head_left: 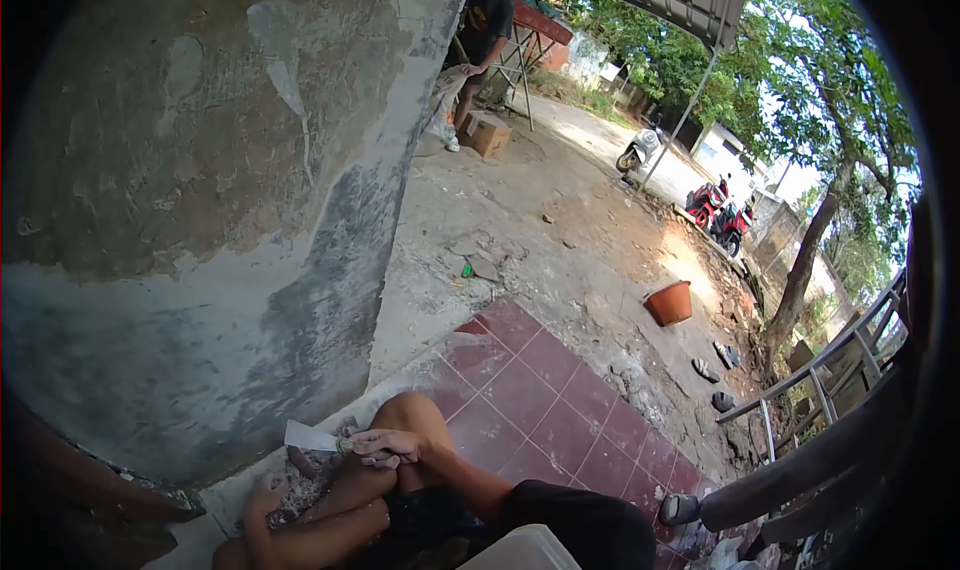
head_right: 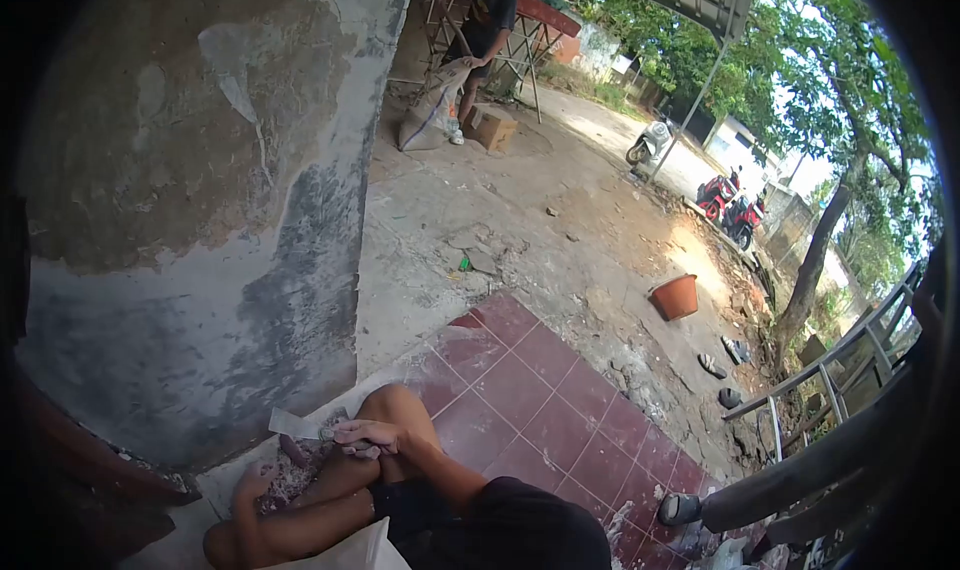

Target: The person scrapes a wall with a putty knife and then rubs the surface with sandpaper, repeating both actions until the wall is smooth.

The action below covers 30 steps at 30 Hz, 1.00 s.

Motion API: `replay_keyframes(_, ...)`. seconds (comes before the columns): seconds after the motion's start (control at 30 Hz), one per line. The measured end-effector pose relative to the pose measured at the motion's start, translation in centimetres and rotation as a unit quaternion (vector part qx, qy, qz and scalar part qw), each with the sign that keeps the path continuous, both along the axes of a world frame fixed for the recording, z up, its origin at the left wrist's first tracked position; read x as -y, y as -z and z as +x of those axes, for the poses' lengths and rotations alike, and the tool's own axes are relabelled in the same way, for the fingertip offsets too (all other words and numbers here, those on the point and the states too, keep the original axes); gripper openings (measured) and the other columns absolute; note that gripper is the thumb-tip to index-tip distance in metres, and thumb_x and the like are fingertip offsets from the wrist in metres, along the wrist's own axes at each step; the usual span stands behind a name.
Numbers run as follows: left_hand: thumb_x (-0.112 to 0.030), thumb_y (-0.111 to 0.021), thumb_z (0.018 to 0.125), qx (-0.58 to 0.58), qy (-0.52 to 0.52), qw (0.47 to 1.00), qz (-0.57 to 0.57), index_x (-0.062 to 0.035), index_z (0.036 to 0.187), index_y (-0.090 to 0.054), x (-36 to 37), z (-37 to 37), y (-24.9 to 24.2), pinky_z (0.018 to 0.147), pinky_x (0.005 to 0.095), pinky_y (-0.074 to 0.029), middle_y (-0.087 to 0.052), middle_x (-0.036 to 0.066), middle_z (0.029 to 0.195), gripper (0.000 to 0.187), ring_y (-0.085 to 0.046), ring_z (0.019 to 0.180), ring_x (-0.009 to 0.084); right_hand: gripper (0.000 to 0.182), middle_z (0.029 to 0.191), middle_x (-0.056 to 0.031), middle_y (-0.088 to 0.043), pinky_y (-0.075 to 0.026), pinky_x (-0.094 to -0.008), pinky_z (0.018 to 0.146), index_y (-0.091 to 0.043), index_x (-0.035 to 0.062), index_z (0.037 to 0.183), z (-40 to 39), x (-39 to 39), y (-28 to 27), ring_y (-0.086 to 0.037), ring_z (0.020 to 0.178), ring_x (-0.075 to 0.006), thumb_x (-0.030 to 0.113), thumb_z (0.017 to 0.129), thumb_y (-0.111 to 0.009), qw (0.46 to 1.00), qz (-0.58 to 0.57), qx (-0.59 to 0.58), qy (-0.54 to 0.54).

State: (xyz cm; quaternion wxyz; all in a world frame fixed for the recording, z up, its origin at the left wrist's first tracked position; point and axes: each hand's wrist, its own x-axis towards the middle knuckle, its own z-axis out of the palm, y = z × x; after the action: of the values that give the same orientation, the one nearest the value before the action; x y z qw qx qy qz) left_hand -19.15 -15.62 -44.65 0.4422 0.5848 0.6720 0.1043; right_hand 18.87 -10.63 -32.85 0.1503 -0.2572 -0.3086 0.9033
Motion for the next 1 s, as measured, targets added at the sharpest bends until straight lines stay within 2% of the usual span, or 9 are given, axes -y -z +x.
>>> replay_keyframes(0.13, -0.044, -0.064, 0.088, -0.003, -0.002, 1.000, -0.023, -0.0071, 0.121, -0.063, 0.0, -0.1, 0.5, 0.092, 0.0416, -0.050, -0.068, 0.020, 0.116, 0.050, -0.064, 0.111, 0.0357, 0.025, 0.075, 0.0017, -0.050, -0.022, -0.0163, 0.036, -0.053, 0.0141, 0.125, -0.3, 0.0, -0.9, -0.036, 0.046, -0.0005, 0.021, 0.101, -0.058, 0.999, -0.007, 0.032, 0.009)
replay_keyframes(0.37, -0.045, -0.062, 0.088, -0.017, 0.011, 1.000, -0.009, -0.0077, 0.123, -0.062, -0.3, 0.3, -0.4, 0.096, 0.0428, -0.048, -0.066, 0.021, 0.119, 0.052, -0.062, 0.113, 0.0371, 0.032, 0.076, 0.0011, -0.050, -0.022, -0.0162, 0.036, -0.052, 0.0135, 0.131, -0.2, -0.3, -0.5, -0.036, 0.046, -0.0007, 0.020, 0.100, -0.058, 0.999, -0.019, 0.029, 0.004)
replay_keyframes(0.43, -0.047, -0.062, 0.088, -0.024, 0.011, 0.999, -0.023, -0.0078, 0.124, -0.062, -0.5, 0.3, -0.4, 0.096, 0.0436, -0.048, -0.066, 0.022, 0.118, 0.053, -0.062, 0.113, 0.0376, 0.020, 0.077, 0.0002, -0.050, -0.024, -0.0157, 0.034, -0.050, 0.0144, 0.117, -0.2, -0.4, -0.8, -0.039, 0.045, -0.0010, 0.021, 0.100, -0.059, 0.999, -0.031, 0.015, -0.006)
replay_keyframes(0.63, -0.048, -0.062, 0.087, -0.032, 0.012, 0.999, -0.031, -0.0092, 0.125, -0.062, -0.7, 0.4, -0.5, 0.095, 0.0459, -0.048, -0.066, 0.022, 0.118, 0.054, -0.061, 0.113, 0.0392, 0.023, 0.076, 0.0020, -0.049, -0.022, -0.0159, 0.036, -0.052, 0.0146, 0.122, -0.1, -0.7, -0.2, -0.037, 0.046, 0.0003, 0.020, 0.100, -0.058, 0.999, -0.040, -0.017, -0.023)
replay_keyframes(0.77, -0.047, -0.062, 0.088, -0.035, 0.016, 0.999, -0.029, -0.0100, 0.125, -0.062, -0.9, 0.3, -0.2, 0.094, 0.0466, -0.048, -0.066, 0.022, 0.118, 0.052, -0.062, 0.113, 0.0393, 0.020, 0.075, 0.0026, -0.048, -0.022, -0.0161, 0.036, -0.053, 0.0143, 0.119, -0.3, -0.7, -0.7, -0.036, 0.046, 0.0005, 0.019, 0.100, -0.058, 0.999, -0.048, -0.009, -0.014)
replay_keyframes(0.83, -0.036, -0.065, 0.089, -0.010, 0.018, 1.000, -0.012, -0.0027, 0.126, -0.059, -0.9, 0.5, -0.3, 0.094, 0.0398, -0.049, -0.067, 0.021, 0.118, 0.050, -0.065, 0.110, 0.0326, 0.023, 0.077, 0.0006, -0.048, -0.020, -0.0167, 0.036, -0.053, 0.0114, 0.123, -0.3, -0.5, -0.3, -0.033, 0.046, -0.0001, 0.017, 0.101, -0.057, 0.999, -0.040, 0.001, -0.003)
replay_keyframes(0.87, -0.036, -0.065, 0.089, -0.010, 0.021, 1.000, -0.015, -0.0027, 0.126, -0.059, -0.9, 0.6, -0.4, 0.094, 0.0398, -0.049, -0.067, 0.021, 0.118, 0.050, -0.065, 0.110, 0.0326, 0.023, 0.077, 0.0006, -0.048, -0.020, -0.0167, 0.036, -0.053, 0.0114, 0.123, -0.2, -0.5, -0.1, -0.033, 0.046, -0.0001, 0.017, 0.101, -0.057, 0.999, -0.043, 0.001, 0.000)
replay_keyframes(0.93, -0.045, -0.060, 0.090, -0.001, 0.013, 1.000, -0.012, -0.0096, 0.124, -0.061, -0.7, 0.9, -1.5, 0.094, 0.0472, -0.048, -0.066, 0.021, 0.118, 0.050, -0.062, 0.112, 0.0391, 0.024, 0.078, 0.0005, -0.049, -0.020, -0.0165, 0.036, -0.053, 0.0114, 0.124, -0.1, -0.7, 0.0, -0.035, 0.046, -0.0001, 0.017, 0.101, -0.057, 0.999, -0.039, -0.006, -0.018)
replay_keyframes(1.0, -0.045, -0.060, 0.089, -0.001, 0.012, 1.000, -0.013, -0.0096, 0.124, -0.061, -0.8, 0.8, -0.9, 0.094, 0.0471, -0.048, -0.066, 0.021, 0.117, 0.050, -0.062, 0.112, 0.0392, 0.024, 0.078, 0.0005, -0.049, -0.020, -0.0164, 0.036, -0.053, 0.0114, 0.124, -0.1, -0.8, -0.3, -0.035, 0.047, -0.0001, 0.016, 0.101, -0.057, 0.999, -0.043, -0.016, -0.019)
